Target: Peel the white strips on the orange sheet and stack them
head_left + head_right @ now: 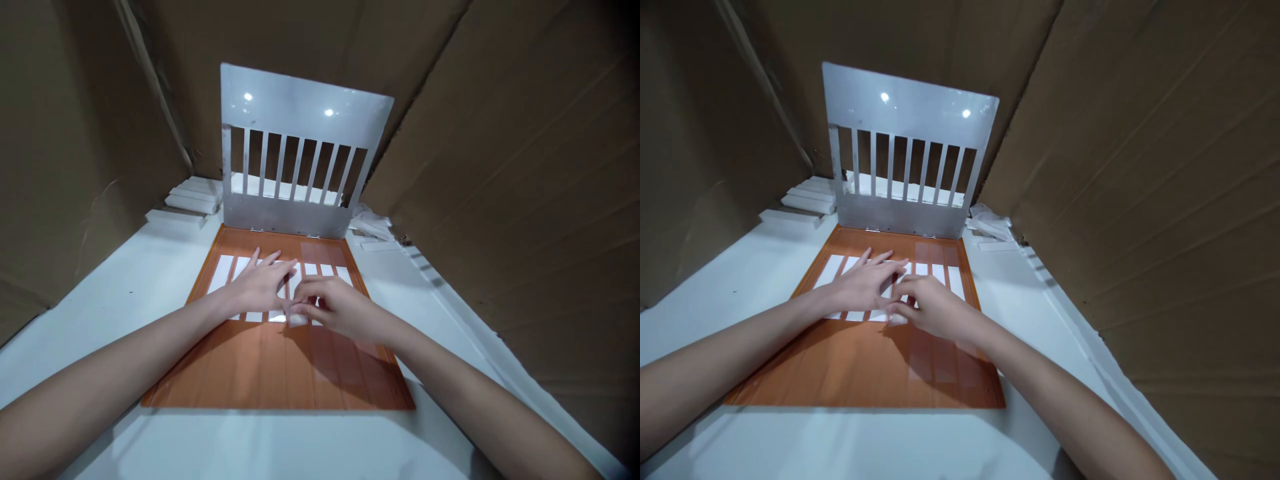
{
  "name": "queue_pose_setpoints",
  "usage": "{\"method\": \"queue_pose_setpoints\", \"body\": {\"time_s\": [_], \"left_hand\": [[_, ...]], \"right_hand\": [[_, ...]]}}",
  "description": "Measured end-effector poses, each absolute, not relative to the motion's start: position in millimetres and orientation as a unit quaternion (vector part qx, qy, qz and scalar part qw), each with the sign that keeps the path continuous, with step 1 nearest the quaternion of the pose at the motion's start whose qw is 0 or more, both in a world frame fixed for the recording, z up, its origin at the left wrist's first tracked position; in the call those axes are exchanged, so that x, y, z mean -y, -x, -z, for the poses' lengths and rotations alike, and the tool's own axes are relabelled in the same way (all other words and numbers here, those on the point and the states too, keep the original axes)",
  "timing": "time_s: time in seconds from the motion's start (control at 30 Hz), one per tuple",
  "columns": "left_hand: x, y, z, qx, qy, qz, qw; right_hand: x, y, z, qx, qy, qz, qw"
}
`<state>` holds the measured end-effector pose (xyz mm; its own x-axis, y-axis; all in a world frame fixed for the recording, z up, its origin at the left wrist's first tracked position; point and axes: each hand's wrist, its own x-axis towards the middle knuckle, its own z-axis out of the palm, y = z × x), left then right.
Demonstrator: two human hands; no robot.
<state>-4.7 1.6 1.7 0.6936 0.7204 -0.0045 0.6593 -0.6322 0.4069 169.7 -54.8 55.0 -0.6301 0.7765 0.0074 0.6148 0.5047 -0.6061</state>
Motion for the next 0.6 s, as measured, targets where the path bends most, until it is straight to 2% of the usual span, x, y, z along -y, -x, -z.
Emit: {"method": "queue_pose_setpoints", "body": {"time_s": [0.33, 0.6], "left_hand": [[-3, 5, 0, -0.384, -0.901, -0.077, 0.187], [-5, 6, 1, -0.379, -0.902, -0.084, 0.187]], "right_hand": [[46, -177, -48, 0.765, 0.473, -0.409, 0.156], [41, -178, -48, 0.811, 0.479, -0.279, 0.187]]}}
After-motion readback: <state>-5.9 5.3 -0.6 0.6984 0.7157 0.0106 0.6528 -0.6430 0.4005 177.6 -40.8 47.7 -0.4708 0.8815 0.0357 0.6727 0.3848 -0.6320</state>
